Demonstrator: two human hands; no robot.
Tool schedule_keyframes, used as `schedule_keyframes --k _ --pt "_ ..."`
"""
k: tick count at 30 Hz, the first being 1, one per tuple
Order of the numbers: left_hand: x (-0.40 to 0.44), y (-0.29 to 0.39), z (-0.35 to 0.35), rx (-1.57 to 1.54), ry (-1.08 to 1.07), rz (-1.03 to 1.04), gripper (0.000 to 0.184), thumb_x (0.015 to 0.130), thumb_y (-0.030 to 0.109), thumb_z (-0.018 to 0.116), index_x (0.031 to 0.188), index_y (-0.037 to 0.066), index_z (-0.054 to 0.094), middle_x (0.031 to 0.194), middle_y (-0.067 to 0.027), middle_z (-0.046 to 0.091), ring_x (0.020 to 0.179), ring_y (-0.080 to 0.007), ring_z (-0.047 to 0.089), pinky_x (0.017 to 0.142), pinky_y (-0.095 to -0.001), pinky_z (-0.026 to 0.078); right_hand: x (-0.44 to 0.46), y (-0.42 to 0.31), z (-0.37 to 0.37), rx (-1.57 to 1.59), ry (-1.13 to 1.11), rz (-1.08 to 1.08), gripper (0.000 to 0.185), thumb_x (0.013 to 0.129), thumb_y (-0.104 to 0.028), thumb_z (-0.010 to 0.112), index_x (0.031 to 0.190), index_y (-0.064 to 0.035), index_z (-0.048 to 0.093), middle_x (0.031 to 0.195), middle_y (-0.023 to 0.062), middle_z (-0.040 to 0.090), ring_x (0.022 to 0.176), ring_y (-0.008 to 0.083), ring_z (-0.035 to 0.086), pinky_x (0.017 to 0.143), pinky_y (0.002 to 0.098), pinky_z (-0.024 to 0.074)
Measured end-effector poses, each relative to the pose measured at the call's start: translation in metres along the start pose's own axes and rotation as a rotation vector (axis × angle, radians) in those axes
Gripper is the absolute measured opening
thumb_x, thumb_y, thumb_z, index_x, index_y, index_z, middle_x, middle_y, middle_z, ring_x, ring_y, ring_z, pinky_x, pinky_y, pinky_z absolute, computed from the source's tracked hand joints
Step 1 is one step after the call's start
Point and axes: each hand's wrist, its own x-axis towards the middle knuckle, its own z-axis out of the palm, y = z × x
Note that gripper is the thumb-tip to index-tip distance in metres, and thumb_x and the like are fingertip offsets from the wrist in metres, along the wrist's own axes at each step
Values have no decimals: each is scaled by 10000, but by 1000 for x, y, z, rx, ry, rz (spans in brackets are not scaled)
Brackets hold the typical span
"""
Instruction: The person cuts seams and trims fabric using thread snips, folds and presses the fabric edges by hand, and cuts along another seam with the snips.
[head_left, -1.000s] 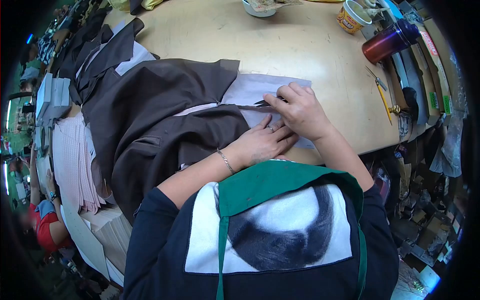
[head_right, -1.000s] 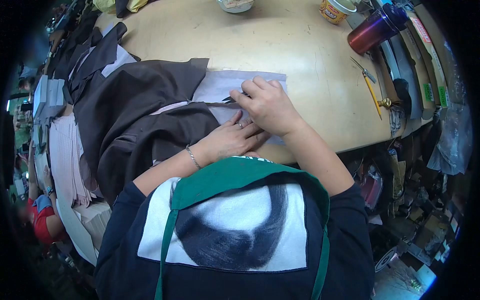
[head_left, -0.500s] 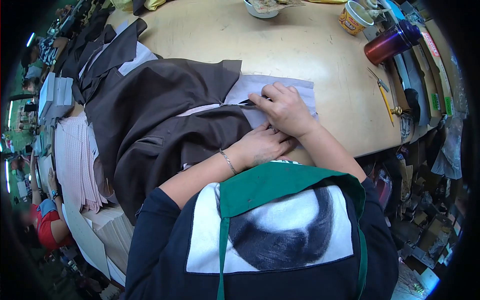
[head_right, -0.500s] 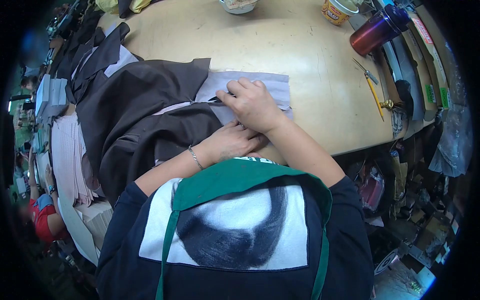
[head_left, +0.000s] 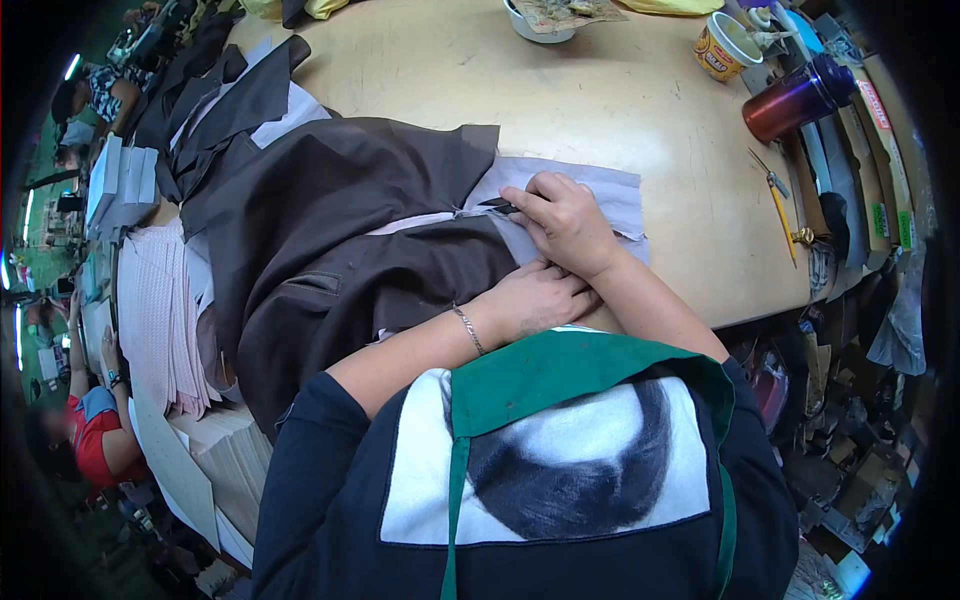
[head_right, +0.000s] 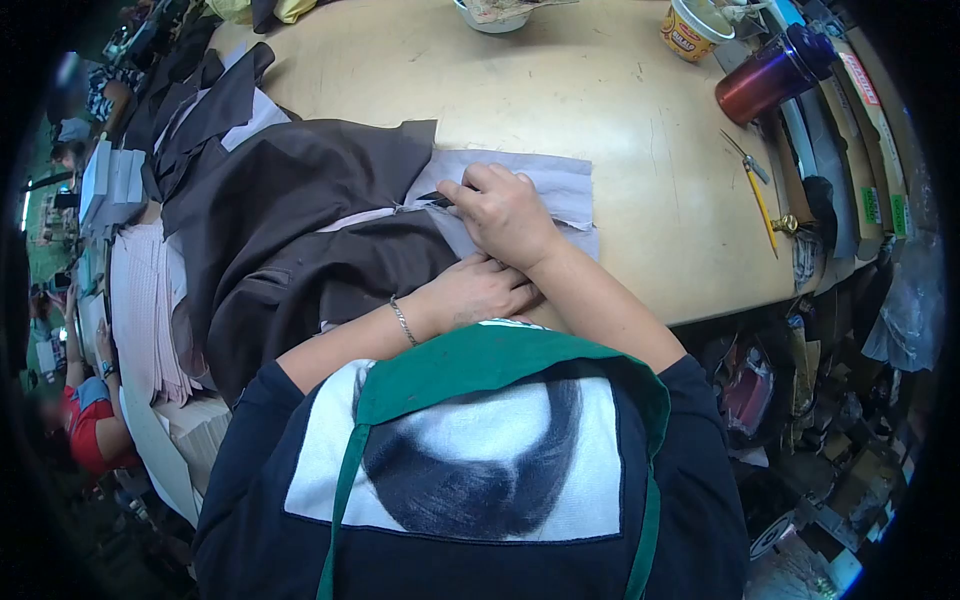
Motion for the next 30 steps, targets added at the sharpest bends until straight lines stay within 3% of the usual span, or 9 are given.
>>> schedule_keyframes --k 4,9,13,16,19,22,30 --pt "0 -1 3 -25 22 -5 451 886 384 442 1196 77 556 1199 -108 532 1134 -265 506 984 -420 372 2 -3 0 35 50 -1 318 707 -57 697 1018 -112 657 798 45 553 762 243 571 657 368 450" --pt "1 1 -3 44 62 25 486 869 350 447 1256 65 516 1257 -127 501 1233 -282 452 1055 -482 301 19 -3 -11 115 174 -4 290 700 -40 706 984 -75 659 752 59 543 713 259 564 630 364 466" --pt "2 2 0 -2 59 -1 541 875 349 434 1333 62 457 1326 -145 457 1317 -305 377 1093 -552 218 11 9 -33 -85 100 -111 262 707 -118 652 969 -128 660 784 23 553 725 200 579 580 344 449" --pt "3 0 3 14 79 16 555 890 376 416 1356 75 440 1343 -146 445 1328 -307 361 1090 -567 211 -1 4 -47 -202 -3 -141 305 690 -130 633 994 -138 658 826 13 554 773 191 566 613 337 432" --pt "3 2 -1 -10 170 33 477 866 278 459 1294 70 497 1304 -137 484 1244 -290 456 1022 -550 328 -6 3 -46 -223 -49 -146 366 673 -121 625 1037 -154 654 853 9 551 791 189 552 621 331 411" --pt "1 2 -5 -20 65 24 523 906 403 399 1314 84 475 1285 -134 479 1253 -286 445 1074 -555 252 -6 1 -39 -228 -61 -158 360 681 -156 612 1038 -158 654 859 6 550 794 187 548 615 329 407" --pt "0 0 -2 34 116 38 488 911 415 399 1260 96 518 1230 -114 511 1188 -249 496 1053 -499 302 -2 -1 -35 -224 -92 -158 365 682 -155 608 1044 -148 654 857 11 549 796 193 547 619 332 417"
